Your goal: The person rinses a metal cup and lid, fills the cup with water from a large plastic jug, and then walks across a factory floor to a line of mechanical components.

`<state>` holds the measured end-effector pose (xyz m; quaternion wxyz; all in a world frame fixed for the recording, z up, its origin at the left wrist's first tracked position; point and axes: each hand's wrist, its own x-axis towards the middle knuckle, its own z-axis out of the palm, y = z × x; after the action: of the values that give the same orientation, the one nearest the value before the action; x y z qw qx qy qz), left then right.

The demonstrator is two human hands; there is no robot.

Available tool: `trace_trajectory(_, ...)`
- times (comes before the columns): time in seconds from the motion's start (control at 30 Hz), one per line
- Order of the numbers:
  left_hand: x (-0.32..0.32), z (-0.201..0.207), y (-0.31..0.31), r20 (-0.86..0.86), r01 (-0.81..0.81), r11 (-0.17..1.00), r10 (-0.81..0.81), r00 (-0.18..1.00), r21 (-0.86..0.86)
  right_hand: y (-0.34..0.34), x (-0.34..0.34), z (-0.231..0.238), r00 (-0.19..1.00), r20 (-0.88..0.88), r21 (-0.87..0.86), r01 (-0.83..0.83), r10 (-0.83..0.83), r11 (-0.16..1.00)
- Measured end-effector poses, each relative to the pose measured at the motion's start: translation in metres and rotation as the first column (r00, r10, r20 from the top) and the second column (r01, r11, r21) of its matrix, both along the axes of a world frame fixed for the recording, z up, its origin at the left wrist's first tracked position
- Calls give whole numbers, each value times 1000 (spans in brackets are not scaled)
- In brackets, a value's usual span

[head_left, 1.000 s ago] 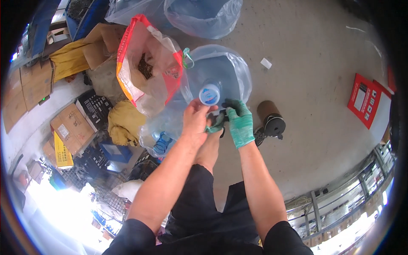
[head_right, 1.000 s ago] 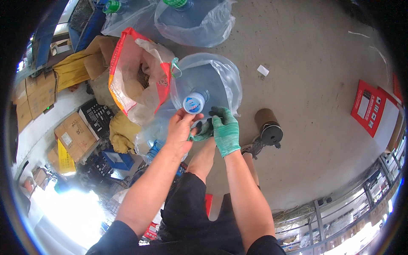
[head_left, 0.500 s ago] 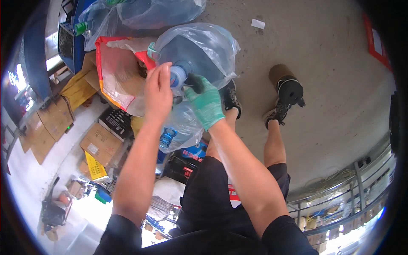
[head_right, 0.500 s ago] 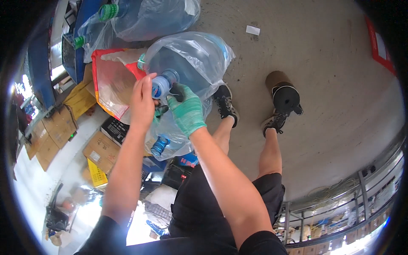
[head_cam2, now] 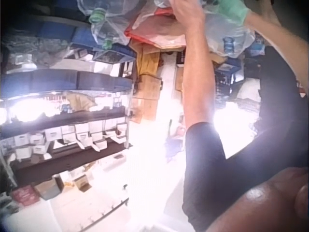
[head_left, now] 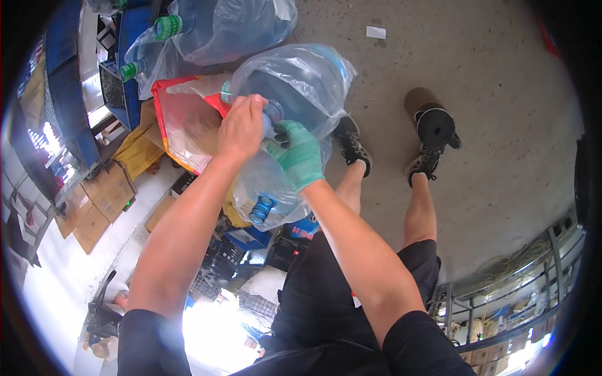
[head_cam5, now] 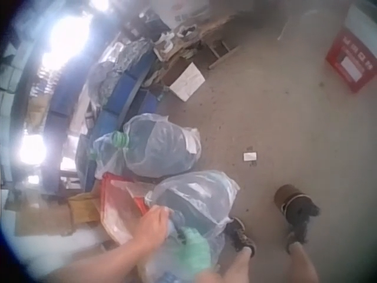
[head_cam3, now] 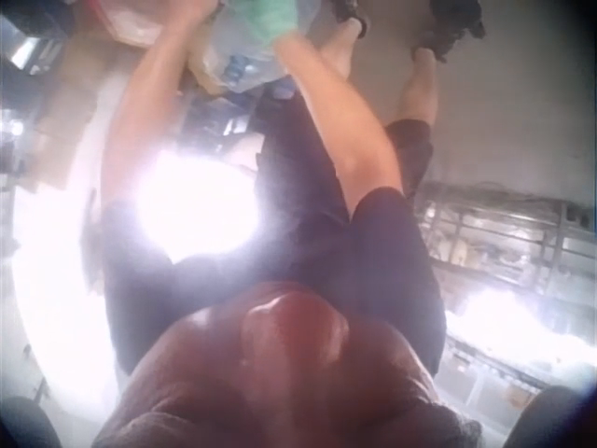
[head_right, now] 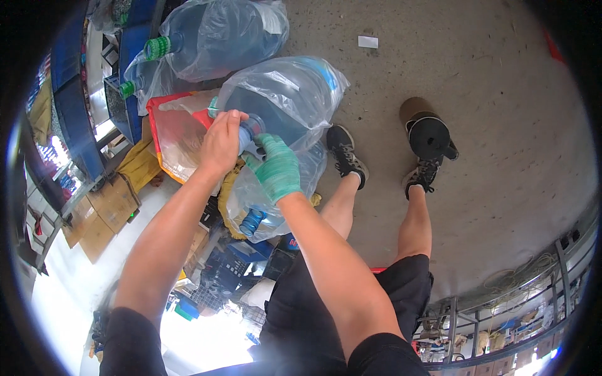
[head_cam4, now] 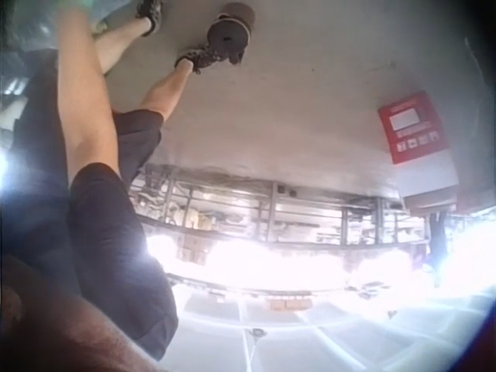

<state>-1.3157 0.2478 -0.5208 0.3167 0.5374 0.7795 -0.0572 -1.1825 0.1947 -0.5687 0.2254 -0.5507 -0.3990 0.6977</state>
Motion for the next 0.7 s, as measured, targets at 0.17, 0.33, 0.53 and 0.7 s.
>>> trace_trajectory(0.17,-2,-1,-1,-2,-21,999,21,1000,28,5,5,-16,942,-314,-266,31,-117,963)
trace_trajectory(0.33,-2,-1,-3,-7,-34,999,34,999,32,17,13,-19,912,-404,-258,-37,-73,965)
trace_trajectory(0.53,-1,-4,-4,13,-38,998,38,999,41,18,15,-21,834,-498,-420,9,-239,907)
trace_trajectory(0.7,-4,-5,-3,8,-27,999,27,1000,35,17,1,-12,777,-346,-707,152,-525,690)
